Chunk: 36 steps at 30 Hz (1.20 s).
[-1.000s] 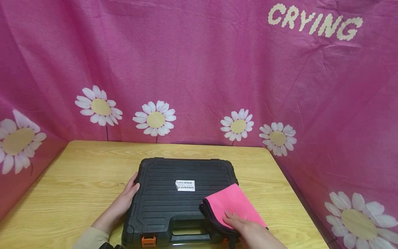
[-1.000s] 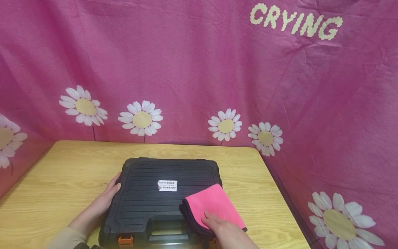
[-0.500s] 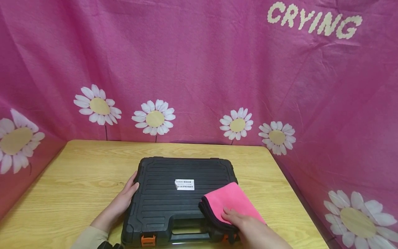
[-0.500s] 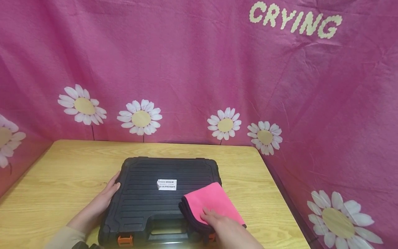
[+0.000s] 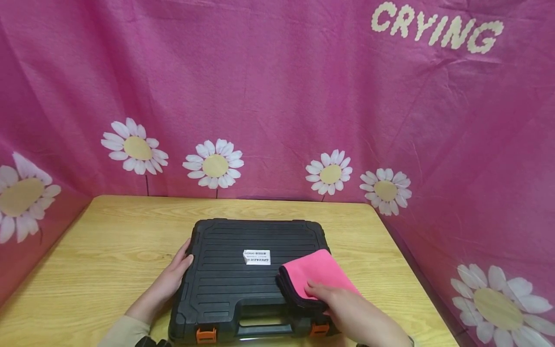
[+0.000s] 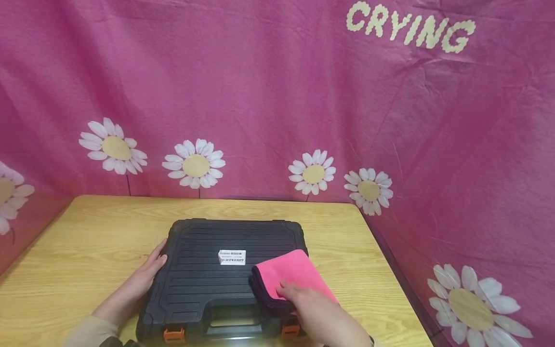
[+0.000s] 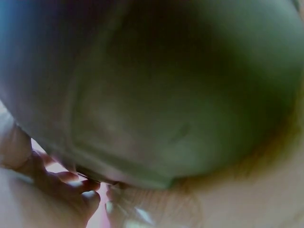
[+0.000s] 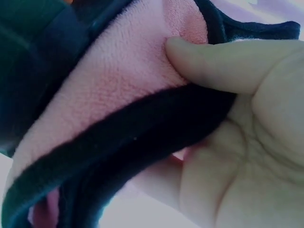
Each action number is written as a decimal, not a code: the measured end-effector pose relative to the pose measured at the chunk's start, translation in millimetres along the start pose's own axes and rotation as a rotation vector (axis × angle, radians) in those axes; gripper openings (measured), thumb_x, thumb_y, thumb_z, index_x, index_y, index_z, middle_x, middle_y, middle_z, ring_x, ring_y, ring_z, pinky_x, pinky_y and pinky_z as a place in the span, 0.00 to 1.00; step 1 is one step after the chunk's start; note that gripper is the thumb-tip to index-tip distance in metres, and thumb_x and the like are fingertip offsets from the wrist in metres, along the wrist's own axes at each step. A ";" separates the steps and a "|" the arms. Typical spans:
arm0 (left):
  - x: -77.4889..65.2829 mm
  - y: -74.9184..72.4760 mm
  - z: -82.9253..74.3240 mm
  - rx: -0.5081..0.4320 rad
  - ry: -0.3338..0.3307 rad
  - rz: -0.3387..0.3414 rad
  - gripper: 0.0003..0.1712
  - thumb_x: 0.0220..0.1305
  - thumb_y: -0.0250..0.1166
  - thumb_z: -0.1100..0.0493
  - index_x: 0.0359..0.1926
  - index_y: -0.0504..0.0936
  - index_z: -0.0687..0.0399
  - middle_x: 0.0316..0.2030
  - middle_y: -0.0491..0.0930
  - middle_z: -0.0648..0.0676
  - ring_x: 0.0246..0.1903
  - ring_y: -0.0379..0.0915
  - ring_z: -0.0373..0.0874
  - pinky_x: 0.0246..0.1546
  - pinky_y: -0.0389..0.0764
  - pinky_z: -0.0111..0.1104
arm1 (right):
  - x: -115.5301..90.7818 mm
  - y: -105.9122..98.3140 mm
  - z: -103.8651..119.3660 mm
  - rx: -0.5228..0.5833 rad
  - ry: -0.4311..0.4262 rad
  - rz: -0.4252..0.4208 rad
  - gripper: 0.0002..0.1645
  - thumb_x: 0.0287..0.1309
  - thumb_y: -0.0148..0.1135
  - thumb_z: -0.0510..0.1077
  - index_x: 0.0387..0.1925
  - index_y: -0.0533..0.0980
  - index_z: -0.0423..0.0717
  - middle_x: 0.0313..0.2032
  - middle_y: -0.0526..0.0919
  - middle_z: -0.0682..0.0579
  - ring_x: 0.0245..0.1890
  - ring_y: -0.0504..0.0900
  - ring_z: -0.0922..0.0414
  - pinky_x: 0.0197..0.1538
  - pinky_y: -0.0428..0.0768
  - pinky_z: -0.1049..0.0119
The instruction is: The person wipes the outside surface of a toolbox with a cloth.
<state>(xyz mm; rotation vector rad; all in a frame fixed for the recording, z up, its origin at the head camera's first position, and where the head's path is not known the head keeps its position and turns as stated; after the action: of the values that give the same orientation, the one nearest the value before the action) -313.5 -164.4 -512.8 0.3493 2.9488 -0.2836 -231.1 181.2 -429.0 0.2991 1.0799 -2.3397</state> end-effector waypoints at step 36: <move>-1.0 -0.7 -1.6 -0.014 0.028 -0.008 0.37 0.85 0.38 0.50 0.83 0.31 0.45 0.80 0.35 0.72 0.79 0.36 0.71 0.75 0.54 0.61 | 83.7 -63.4 41.5 -0.552 -0.370 -0.260 0.25 0.65 0.62 0.29 0.64 0.78 0.36 0.59 0.84 0.40 0.59 0.84 0.44 0.64 0.78 0.46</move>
<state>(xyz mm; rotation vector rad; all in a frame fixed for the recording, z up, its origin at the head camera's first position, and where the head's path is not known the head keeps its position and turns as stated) -312.9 -165.0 -511.0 0.3429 2.9785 -0.2603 -334.9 151.8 -395.8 -0.4836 1.5696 -2.0737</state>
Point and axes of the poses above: each hand's wrist, its own x-axis towards the middle knuckle, its own y-axis out of the palm, z = x × y, the point moved 10 cm from there along x, towards the middle knuckle
